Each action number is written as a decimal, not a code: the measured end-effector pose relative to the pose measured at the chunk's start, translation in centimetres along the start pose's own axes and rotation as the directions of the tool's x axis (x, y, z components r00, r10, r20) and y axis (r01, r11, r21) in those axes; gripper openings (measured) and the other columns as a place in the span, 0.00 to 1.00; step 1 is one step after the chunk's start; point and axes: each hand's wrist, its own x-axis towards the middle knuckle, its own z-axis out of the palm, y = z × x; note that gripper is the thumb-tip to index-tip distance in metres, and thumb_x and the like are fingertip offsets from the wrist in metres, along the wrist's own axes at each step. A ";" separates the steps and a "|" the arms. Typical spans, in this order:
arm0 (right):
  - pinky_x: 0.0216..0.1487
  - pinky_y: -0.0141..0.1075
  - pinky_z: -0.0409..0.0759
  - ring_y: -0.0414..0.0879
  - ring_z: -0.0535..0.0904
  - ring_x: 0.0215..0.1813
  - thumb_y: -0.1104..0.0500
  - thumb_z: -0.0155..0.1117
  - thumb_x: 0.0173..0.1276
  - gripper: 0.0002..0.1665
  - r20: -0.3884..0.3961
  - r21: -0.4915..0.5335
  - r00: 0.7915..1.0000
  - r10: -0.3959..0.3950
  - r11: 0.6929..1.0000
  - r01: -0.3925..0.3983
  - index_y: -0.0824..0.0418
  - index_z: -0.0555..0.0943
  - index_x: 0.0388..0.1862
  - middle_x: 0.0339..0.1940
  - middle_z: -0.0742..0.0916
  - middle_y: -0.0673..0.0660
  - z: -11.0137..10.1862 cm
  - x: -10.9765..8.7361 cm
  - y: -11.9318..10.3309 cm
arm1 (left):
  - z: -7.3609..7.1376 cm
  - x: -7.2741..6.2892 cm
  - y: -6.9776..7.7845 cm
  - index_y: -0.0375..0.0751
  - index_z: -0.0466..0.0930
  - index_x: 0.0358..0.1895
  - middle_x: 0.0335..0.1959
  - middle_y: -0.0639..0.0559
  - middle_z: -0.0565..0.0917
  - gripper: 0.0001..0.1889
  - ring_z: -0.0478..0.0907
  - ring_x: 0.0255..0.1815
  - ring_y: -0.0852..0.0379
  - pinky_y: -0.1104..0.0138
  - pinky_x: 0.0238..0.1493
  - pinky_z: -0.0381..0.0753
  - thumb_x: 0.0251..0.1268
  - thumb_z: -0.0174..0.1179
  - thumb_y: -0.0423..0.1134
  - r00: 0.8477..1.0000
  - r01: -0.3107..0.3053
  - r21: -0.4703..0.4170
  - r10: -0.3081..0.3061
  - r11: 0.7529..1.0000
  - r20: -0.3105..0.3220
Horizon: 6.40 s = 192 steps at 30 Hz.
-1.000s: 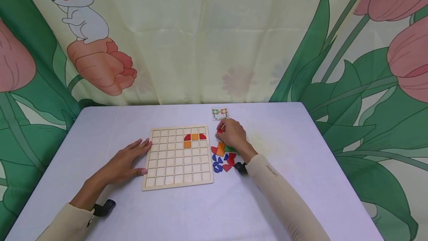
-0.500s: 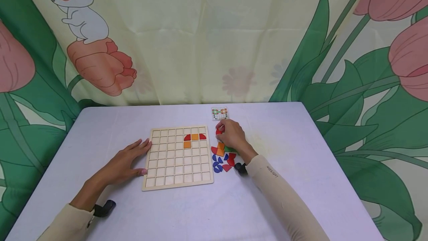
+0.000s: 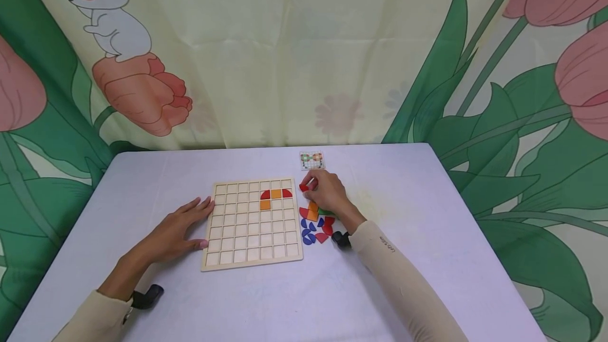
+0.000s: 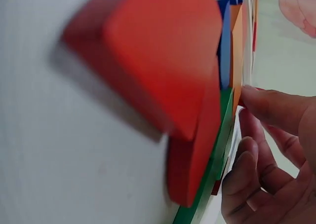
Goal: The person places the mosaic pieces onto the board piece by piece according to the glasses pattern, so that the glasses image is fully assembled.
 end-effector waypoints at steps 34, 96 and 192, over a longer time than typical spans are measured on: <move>0.32 0.36 0.76 0.44 0.79 0.30 0.57 0.77 0.70 0.07 0.116 0.082 0.959 -0.260 0.964 0.251 0.48 0.87 0.44 0.32 0.87 0.45 2.7 -4.3 -5.4 | -0.1 -0.2 -0.2 0.38 0.62 0.83 0.85 0.40 0.62 0.51 0.56 0.85 0.29 0.30 0.75 0.66 0.59 0.79 0.48 1.000 -0.002 -0.003 0.002 1.000 0.001; 0.29 0.36 0.81 0.47 0.80 0.30 0.54 0.77 0.69 0.12 0.006 0.040 0.998 -0.058 0.997 0.058 0.52 0.87 0.49 0.33 0.86 0.52 -0.3 -5.3 -0.7 | -0.1 0.0 -0.2 0.39 0.62 0.83 0.85 0.40 0.62 0.51 0.56 0.86 0.30 0.30 0.75 0.66 0.58 0.79 0.48 1.000 0.012 0.013 -0.012 1.000 0.008; 0.29 0.36 0.74 0.45 0.78 0.32 0.54 0.78 0.69 0.05 0.062 0.006 0.991 -0.121 0.993 0.121 0.48 0.87 0.37 0.30 0.86 0.48 1.9 -4.3 -3.9 | -0.1 -0.1 -0.2 0.39 0.61 0.84 0.86 0.40 0.62 0.51 0.55 0.86 0.30 0.30 0.75 0.65 0.60 0.78 0.48 1.000 0.005 0.015 -0.005 1.000 0.009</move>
